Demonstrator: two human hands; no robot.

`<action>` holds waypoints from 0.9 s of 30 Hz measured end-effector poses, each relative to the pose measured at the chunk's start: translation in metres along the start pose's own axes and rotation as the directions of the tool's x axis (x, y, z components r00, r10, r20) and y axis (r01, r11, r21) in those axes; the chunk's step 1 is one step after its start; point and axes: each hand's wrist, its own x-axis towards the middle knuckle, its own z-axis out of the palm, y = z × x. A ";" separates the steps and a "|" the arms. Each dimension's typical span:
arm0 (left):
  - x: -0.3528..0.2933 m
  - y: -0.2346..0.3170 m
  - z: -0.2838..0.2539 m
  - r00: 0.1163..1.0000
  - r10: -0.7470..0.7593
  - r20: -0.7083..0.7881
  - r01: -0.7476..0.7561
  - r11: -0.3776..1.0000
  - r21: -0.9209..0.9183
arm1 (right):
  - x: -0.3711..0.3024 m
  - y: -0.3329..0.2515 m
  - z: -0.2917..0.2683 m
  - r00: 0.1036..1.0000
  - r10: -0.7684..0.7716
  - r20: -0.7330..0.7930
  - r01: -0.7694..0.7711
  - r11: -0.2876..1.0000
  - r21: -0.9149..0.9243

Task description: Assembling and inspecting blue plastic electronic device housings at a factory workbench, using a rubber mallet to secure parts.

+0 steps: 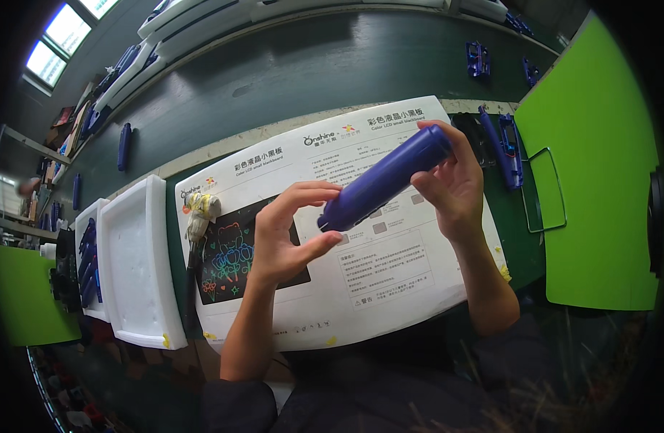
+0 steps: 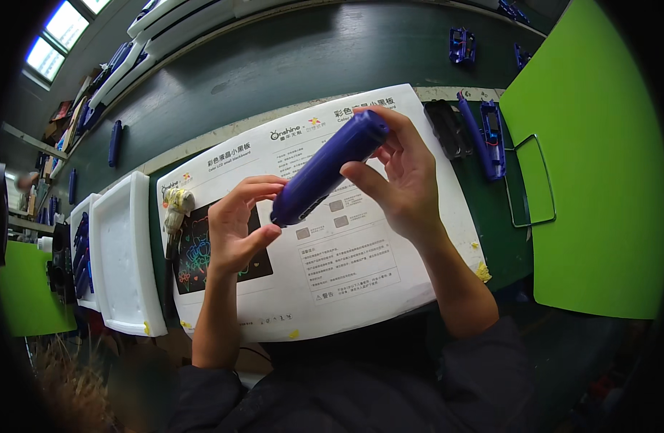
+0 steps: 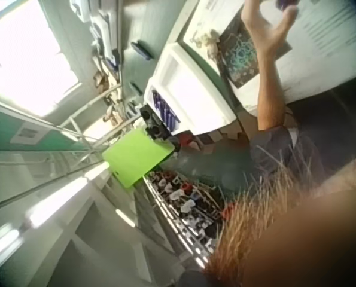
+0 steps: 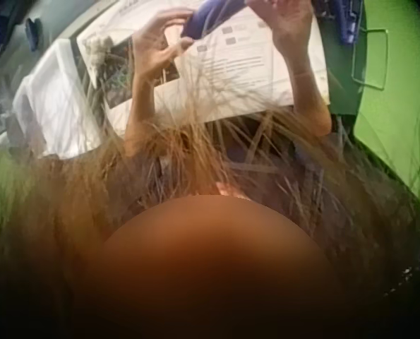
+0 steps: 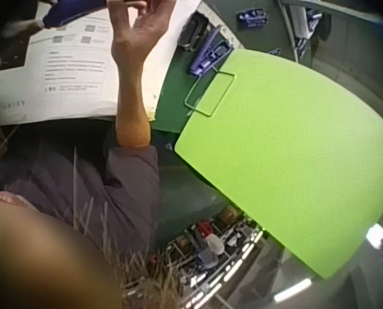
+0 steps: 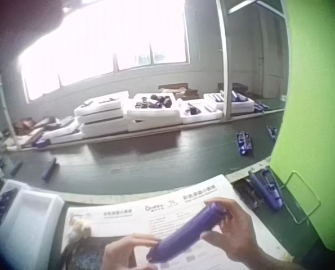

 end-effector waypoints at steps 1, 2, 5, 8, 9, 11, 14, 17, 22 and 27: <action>0.001 0.007 0.008 1.000 0.010 0.014 -0.012 0.994 0.113 | -0.002 0.004 0.006 0.998 -0.066 0.015 0.067 0.997 -0.041; 0.000 0.014 0.023 0.999 0.032 -0.019 -0.028 0.977 0.212 | -0.004 0.003 0.011 0.990 -0.099 0.096 0.110 0.987 -0.117; -0.007 0.007 0.045 0.977 0.208 -0.049 -0.172 0.904 0.392 | -0.013 -0.005 0.032 0.934 -0.174 0.312 0.250 0.943 -0.220; -0.009 -0.001 0.046 0.990 0.064 -0.129 -0.064 0.998 0.005 | -0.005 -0.002 0.036 0.925 -0.307 0.224 0.378 0.803 -0.461; -0.009 -0.002 0.046 0.981 0.027 -0.193 -0.057 0.987 -0.151 | -0.005 0.002 0.030 0.940 -0.286 0.187 0.342 0.760 -0.553; -0.008 -0.002 0.045 0.970 -0.019 -0.244 -0.060 0.949 -0.311 | -0.008 0.005 0.018 0.952 -0.200 0.234 0.304 0.722 -0.621; -0.005 0.006 0.039 0.986 0.074 -0.151 -0.100 0.980 -0.172 | -0.011 0.004 0.015 0.943 -0.244 0.226 0.332 0.664 -0.670; -0.006 0.015 0.033 0.972 0.070 -0.223 -0.143 0.933 -0.331 | -0.006 0.015 0.020 0.919 -0.357 0.165 0.368 0.634 -0.680; -0.009 0.010 0.046 0.957 0.249 -0.148 -0.264 0.960 -0.095 | -0.011 0.012 0.024 0.879 -0.416 0.233 0.465 0.639 -0.613; -0.013 0.017 0.050 0.959 0.239 -0.151 -0.248 0.967 -0.049 | -0.015 0.006 0.023 0.912 -0.338 0.234 0.400 0.603 -0.690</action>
